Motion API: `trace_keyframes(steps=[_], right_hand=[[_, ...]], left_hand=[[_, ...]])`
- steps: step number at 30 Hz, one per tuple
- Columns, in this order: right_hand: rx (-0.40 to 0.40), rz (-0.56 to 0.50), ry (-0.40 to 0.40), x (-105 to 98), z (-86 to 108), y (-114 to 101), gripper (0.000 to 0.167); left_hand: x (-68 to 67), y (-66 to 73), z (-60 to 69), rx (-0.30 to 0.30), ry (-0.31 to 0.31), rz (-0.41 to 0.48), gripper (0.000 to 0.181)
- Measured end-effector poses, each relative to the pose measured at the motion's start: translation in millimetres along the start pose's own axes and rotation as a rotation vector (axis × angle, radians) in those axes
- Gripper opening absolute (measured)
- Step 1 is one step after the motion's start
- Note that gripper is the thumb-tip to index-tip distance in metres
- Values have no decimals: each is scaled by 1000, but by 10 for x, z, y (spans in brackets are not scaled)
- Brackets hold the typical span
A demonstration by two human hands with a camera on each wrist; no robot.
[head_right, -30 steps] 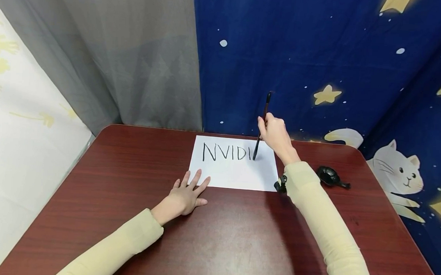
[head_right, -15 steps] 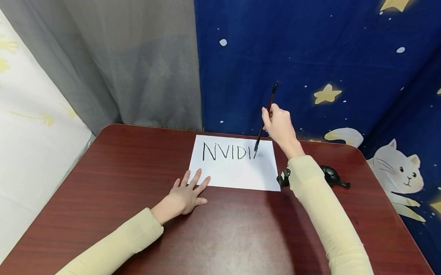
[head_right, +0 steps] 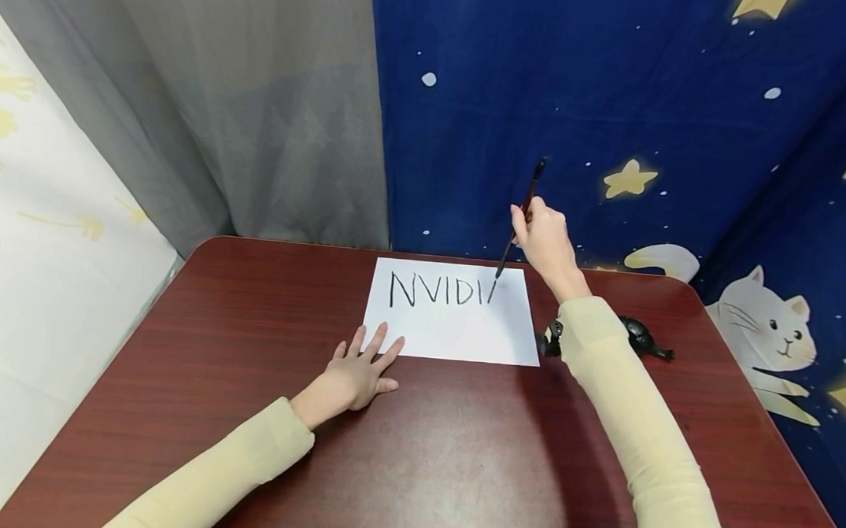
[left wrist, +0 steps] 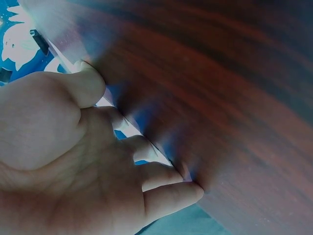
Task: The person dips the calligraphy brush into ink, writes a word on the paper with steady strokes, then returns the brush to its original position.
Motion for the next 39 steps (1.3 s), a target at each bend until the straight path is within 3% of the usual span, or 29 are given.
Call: trace_keyframes(steps=[17,24,39], right_hand=[[6,7,-16,66,73,89,35],[0,3,-10,83,86,108,35],[34,-6,-36,107,106,138,30]], left_hand=[[-19,18,12,-6,-12,-8,69],[87,1,-85,6,0,-47,72],[-17,10,2,-1,-7,-9,69]])
Point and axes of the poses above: each hand's wrist, its own z-axis away from the middle knuckle, its own x-axis out of the palm, y = z × x, the point moved 7 cm from there along -z, towards the middle knuckle, and after that the axes turned 6 degrees about y, right-handed, at the moved point
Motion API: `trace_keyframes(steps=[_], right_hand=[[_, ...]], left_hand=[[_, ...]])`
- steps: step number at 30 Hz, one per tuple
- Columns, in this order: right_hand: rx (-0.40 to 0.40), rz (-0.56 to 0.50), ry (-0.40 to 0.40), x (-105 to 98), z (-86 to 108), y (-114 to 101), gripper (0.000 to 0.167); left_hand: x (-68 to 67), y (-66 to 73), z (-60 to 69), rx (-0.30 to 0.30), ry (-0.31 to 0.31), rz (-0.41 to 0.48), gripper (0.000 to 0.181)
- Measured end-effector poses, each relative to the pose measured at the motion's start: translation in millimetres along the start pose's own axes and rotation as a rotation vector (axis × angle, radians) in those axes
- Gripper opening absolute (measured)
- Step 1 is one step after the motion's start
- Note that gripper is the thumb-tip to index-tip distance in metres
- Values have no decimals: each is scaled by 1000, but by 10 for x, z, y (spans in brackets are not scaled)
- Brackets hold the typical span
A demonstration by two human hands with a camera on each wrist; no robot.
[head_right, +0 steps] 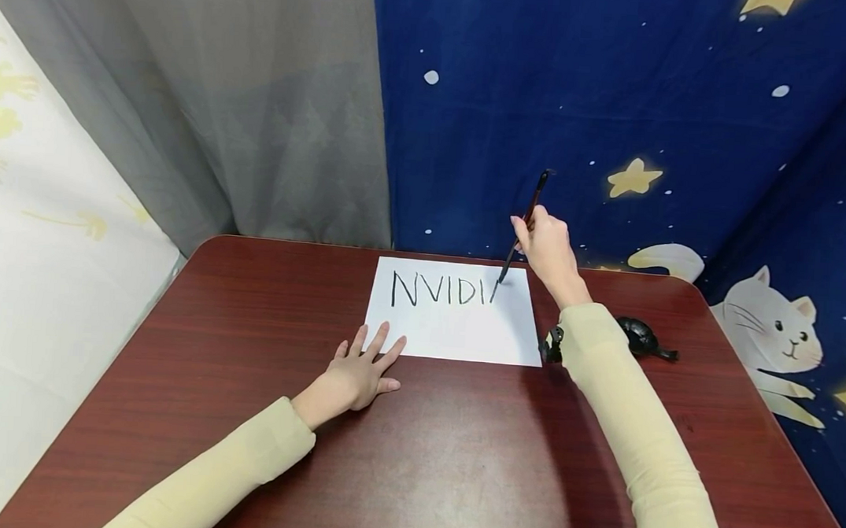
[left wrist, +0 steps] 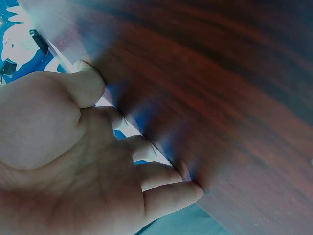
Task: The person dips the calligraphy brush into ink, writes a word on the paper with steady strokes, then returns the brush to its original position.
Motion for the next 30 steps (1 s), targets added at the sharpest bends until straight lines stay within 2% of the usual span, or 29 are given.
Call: trace_keyframes(steps=[6,17,26,30], right_hand=[[6,7,-6,2,2,12,31],[2,10,-6,-9,5,19,33],[10,22,-4,-16,3,32,32],[12,28,-2,-14,3,47,32]], left_hand=[[-11,5,15,-4,-16,-5,69],[-6,4,10,-3,-9,6,69],[138,-28,-112,10,3,-3,71],[94,-24,-77,0,-7,3,71]])
Point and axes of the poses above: each hand's wrist, its own z-axis away from the middle knuckle, its own x-axis out of the palm, y = z × x, the point moved 7 cm from there along -z, towards the middle knuckle, and after that the axes turned 6 degrees about y, right-handed, at the moved point
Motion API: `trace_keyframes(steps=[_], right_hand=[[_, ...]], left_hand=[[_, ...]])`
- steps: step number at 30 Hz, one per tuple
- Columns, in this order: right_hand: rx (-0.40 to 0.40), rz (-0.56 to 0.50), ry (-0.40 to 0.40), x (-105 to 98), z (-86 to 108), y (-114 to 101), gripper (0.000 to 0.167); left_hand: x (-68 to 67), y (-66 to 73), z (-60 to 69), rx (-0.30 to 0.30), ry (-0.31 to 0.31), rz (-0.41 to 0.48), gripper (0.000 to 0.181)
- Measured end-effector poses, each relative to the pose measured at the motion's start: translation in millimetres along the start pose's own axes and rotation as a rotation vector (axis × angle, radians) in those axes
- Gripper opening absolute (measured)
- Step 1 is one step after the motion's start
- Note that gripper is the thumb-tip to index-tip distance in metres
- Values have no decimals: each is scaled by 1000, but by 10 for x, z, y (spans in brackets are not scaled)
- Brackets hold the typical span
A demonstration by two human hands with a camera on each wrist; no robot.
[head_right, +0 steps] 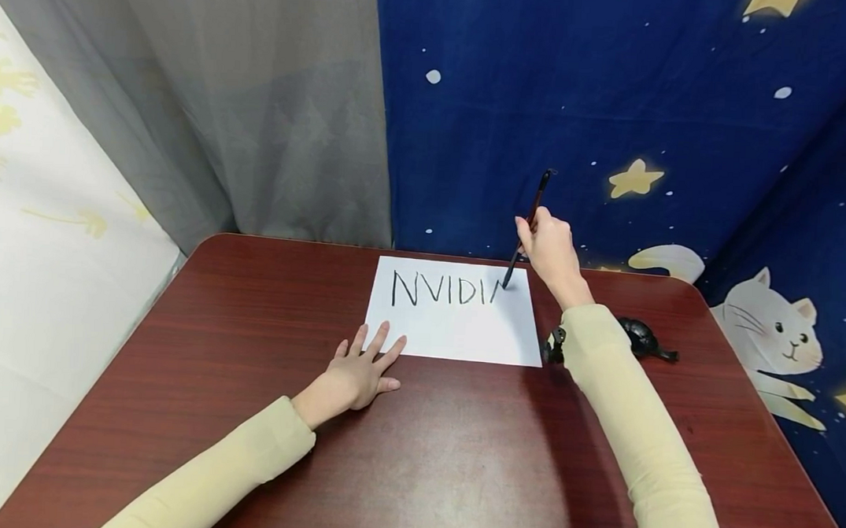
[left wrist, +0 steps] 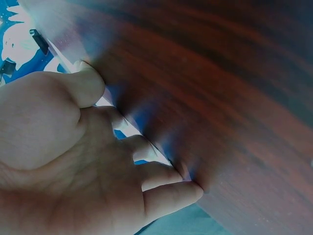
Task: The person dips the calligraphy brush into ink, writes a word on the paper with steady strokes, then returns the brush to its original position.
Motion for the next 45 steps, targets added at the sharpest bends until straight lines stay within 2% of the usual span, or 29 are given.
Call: trace_keyframes(steps=[3,7,16,45], right_hand=[[9,4,-1,-2,2,17,33],[19,9,-1,-7,4,38,33],[-6,30,11,-39,8,8,32],[-2,56,1,-40,15,38,31]], left_hand=[[-71,17,64,-7,-11,8,69],[-92,23,87,-1,-3,15,68],[-84,24,88,2,5,26,68],[-87,14,78,4,7,25,68]])
Point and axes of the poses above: each hand's wrist, its own z-axis away from the middle knuckle, its own x-axis out of the palm, y = z × x, the point moved 7 cm from there along -z, towards the middle knuckle, and after that the axes turned 6 degrees about y, right-handed, at the moved point
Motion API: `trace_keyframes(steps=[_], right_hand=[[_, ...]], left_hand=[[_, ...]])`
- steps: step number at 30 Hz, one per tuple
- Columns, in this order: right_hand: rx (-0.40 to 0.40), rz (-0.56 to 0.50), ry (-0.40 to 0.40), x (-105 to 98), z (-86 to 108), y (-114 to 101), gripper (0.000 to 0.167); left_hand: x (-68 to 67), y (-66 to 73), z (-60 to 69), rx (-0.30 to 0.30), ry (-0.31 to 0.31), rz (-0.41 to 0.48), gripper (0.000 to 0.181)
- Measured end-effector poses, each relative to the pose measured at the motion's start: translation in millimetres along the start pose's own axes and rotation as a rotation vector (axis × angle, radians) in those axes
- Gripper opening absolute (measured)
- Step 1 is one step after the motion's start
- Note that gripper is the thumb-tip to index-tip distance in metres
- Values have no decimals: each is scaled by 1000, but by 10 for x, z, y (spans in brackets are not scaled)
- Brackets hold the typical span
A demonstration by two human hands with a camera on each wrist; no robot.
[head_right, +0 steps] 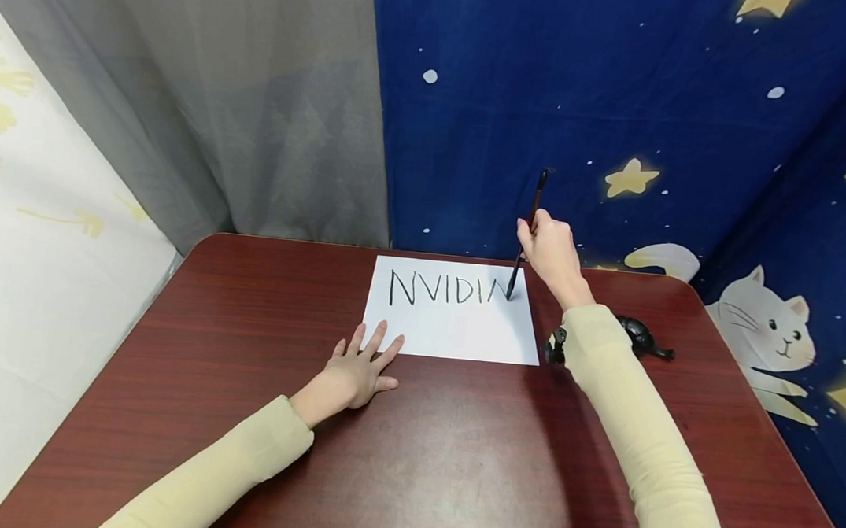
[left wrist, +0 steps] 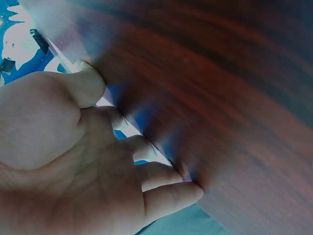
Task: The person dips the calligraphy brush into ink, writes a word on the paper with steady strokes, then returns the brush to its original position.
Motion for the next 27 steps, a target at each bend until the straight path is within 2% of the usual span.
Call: trace_keyframes(steps=[4,7,11,14,20,27], right_hand=[[3,-1,-4,8,3,5,31],[2,4,-1,11,3,4,31],[1,7,-2,14,3,-2,32],[2,6,-4,10,4,-4,33],[0,10,-4,-6,8,-17,32],[-44,-28,58,-102,-45,-112,32]], left_hand=[[16,-4,-21,-6,-6,-7,69],[83,-18,-72,6,-2,-16,70],[73,-19,-67,3,-4,-14,70],[3,-5,-18,-9,-10,-4,69],[0,1,0,-4,1,0,69],[45,-6,-34,-8,-4,6,70]])
Point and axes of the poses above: each hand's wrist, its own z-axis away from the middle knuckle, its own x-axis out of the palm, y = z × x, the point moved 7 cm from there along -z, towards the middle knuckle, and after that the axes turned 6 degrees about y, right-handed, at the moved point
